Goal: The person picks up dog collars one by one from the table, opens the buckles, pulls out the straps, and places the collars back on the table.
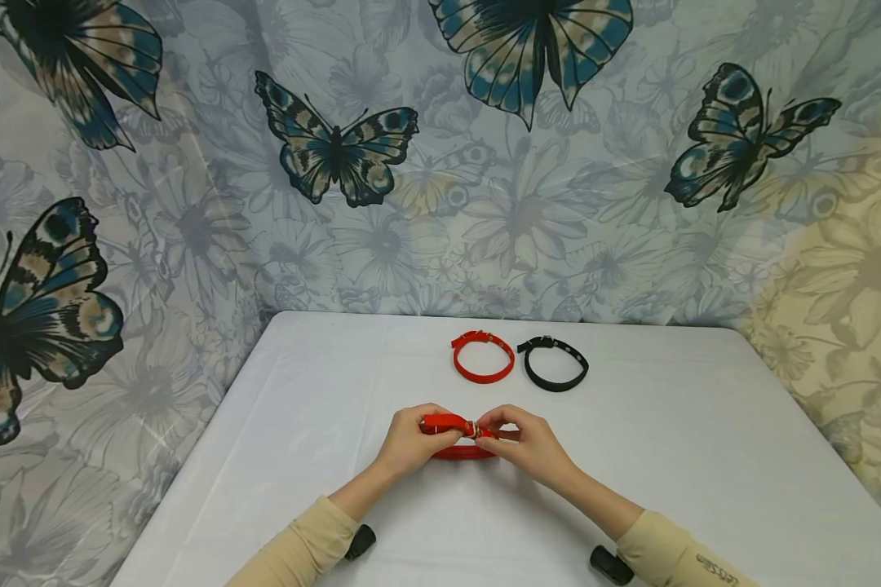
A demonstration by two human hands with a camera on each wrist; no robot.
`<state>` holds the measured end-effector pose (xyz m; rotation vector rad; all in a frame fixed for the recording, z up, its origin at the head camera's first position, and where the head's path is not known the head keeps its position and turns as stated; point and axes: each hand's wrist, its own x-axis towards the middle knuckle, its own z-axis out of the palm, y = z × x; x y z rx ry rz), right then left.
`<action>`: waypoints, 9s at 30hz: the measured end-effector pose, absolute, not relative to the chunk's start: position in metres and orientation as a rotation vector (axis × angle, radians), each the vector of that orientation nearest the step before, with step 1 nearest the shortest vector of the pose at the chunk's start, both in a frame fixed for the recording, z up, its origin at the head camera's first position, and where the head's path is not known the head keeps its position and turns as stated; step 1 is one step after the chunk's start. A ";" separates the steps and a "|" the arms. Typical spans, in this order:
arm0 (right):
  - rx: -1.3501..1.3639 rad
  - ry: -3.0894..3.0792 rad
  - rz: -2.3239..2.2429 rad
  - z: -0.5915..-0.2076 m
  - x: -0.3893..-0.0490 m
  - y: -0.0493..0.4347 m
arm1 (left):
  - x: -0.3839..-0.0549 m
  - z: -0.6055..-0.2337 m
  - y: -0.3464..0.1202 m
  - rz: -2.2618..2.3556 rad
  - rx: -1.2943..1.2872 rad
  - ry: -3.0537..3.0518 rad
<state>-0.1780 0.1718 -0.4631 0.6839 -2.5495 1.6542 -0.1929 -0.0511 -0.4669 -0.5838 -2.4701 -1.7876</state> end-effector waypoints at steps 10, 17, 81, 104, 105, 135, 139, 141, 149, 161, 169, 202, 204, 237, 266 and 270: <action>0.725 -2.529 1.622 -0.465 -0.179 0.173 | -0.189 -0.461 -0.053 -1.816 -0.557 -2.478; 0.768 -2.516 1.587 -0.466 -0.179 0.174 | -0.172 -0.427 -0.053 -1.823 -0.543 -2.497; 1.003 -2.450 1.477 -0.463 -0.193 0.173 | -0.196 -0.466 -0.066 -1.836 -0.544 -2.498; 0.879 -2.531 1.462 -0.446 -0.188 0.162 | -0.198 -0.473 -0.070 -1.881 -0.557 -2.468; 0.887 -2.526 1.452 -0.447 -0.188 0.162 | -0.198 -0.473 -0.070 -1.882 -0.555 -2.467; 1.115 -2.409 1.438 -0.432 -0.182 0.168 | -0.182 -0.437 -0.075 -1.973 -0.493 -2.477; 1.119 -2.416 1.428 -0.432 -0.182 0.169 | -0.182 -0.436 -0.074 -1.979 -0.503 -2.469; 1.112 -2.416 1.421 -0.438 -0.184 0.171 | -0.182 -0.435 -0.074 -1.971 -0.498 -2.471; 1.070 -2.415 1.361 -0.463 -0.197 0.174 | -0.195 -0.467 -0.072 -1.933 -0.474 -2.474; 0.991 -2.431 1.276 -0.458 -0.196 0.166 | -0.196 -0.470 -0.072 -1.922 -0.509 -2.459; 1.043 -2.418 1.280 -0.460 -0.196 0.168 | -0.183 -0.444 -0.071 -1.898 -0.514 -2.485; 0.950 -2.507 1.285 -0.453 -0.196 0.165 | -0.177 -0.433 -0.072 -1.980 -0.503 -2.505; 0.963 -2.498 1.273 -0.452 -0.197 0.164 | -0.178 -0.433 -0.071 -1.980 -0.503 -2.507; 1.095 -2.440 1.320 -0.457 -0.195 0.173 | -0.182 -0.447 -0.073 -1.903 -0.486 -2.561; 0.993 -2.433 1.142 -0.451 -0.190 0.164 | -0.170 -0.428 -0.069 -1.888 -0.499 -2.572; 1.018 -2.424 1.127 -0.452 -0.191 0.165 | -0.175 -0.438 -0.070 -1.874 -0.487 -2.582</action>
